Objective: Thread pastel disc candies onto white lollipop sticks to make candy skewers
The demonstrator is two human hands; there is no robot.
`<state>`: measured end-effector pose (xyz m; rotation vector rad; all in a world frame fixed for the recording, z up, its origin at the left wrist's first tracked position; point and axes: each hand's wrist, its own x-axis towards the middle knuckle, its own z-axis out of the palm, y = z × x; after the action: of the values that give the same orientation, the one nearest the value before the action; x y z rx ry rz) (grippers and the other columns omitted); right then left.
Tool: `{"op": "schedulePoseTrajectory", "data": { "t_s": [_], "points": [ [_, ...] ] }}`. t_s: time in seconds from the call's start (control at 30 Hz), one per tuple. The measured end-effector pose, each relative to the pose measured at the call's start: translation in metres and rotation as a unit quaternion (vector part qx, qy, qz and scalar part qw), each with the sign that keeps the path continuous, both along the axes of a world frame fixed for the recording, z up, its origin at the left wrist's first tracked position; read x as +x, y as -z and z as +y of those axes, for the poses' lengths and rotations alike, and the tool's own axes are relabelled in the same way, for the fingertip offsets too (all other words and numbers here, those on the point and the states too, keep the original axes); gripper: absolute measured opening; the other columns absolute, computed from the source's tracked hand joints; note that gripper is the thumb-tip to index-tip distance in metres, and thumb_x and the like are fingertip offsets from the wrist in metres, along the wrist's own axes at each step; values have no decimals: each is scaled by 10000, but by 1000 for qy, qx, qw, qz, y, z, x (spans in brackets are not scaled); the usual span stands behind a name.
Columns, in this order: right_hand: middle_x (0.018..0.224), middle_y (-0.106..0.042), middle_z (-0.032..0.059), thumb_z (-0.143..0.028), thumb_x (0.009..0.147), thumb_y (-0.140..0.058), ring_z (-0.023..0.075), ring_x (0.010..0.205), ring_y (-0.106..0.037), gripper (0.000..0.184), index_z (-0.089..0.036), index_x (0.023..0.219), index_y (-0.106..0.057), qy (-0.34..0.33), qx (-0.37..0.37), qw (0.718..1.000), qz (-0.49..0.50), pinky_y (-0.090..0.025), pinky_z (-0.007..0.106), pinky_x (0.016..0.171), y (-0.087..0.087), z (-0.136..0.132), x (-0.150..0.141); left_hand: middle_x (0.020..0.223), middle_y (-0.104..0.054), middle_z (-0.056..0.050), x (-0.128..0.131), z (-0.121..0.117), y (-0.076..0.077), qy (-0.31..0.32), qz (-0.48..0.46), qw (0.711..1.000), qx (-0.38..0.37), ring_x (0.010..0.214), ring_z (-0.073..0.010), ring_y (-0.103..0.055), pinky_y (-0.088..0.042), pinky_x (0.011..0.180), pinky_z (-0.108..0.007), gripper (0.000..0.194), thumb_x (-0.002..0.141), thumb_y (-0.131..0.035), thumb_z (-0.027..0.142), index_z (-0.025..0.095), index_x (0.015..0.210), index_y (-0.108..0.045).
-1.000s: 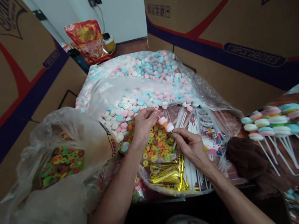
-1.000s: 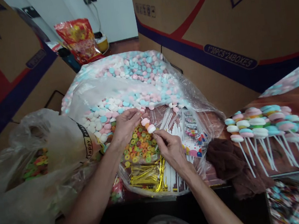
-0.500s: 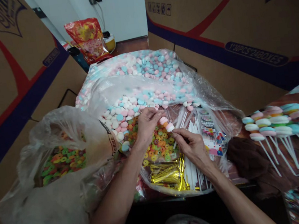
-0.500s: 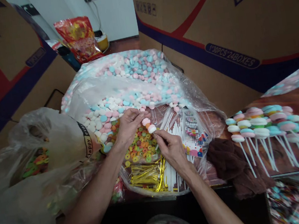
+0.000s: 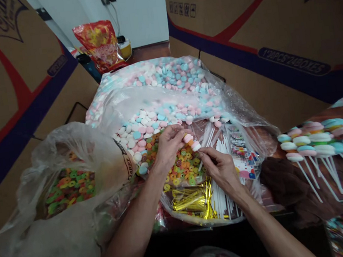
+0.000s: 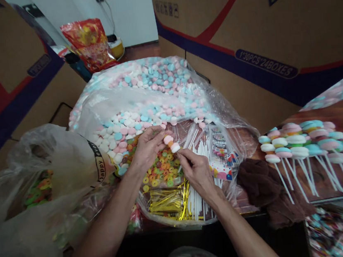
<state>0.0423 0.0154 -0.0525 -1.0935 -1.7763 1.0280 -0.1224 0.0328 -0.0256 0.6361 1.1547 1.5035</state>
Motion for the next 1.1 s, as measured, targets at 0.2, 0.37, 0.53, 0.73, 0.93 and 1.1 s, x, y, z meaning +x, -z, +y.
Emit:
{"op": "schedulePoseTrajectory", "data": {
  "t_s": [0.2,0.37,0.53,0.73,0.93,1.1],
  "points": [
    [549,-457,-48,-328,934,-512,102,486,-407,225,-185,819,-643,7,19,999,-44,-319,216,473,-1,-2,2,870,-736,-80,-4,-4,-5,63,-35,996,-49,849,-182,-702,-547,783,-322,380,644,-823,280,159,897,-568],
    [534,-422,-62,-291,941,-489,96,471,-380,207,-192,808,-613,29,65,995,-74,-301,221,483,0,-4,4,853,-705,-63,6,-8,-1,80,-25,992,-92,848,-176,-693,-551,770,-313,392,640,-846,290,164,870,-555],
    [561,-419,-59,-295,944,-486,98,489,-373,209,-194,808,-609,41,58,995,-67,-298,223,493,2,-2,1,828,-690,-55,14,-5,4,88,30,993,-76,827,-161,-673,-544,743,-282,312,693,-800,322,161,845,-581],
    [547,-448,-54,-340,949,-495,105,487,-419,258,-202,738,-546,79,14,997,-17,-332,224,501,3,2,0,778,-675,-49,-14,32,0,-13,454,891,9,765,-212,-641,-499,733,-326,140,851,-547,219,192,858,-684],
    [532,-448,-58,-348,934,-511,106,479,-413,266,-208,709,-533,92,-2,996,8,-330,221,477,2,2,2,1123,-568,-144,-17,52,3,21,722,689,-61,907,-272,-614,-446,765,-362,272,838,-502,117,188,1014,-696],
    [552,-446,-60,-344,939,-511,99,496,-407,266,-200,718,-545,83,16,996,-3,-319,227,504,3,2,3,1104,-531,-164,-6,44,1,40,754,649,-93,899,-297,-592,-410,714,-368,349,911,-382,137,184,1109,-666]
  ]
}}
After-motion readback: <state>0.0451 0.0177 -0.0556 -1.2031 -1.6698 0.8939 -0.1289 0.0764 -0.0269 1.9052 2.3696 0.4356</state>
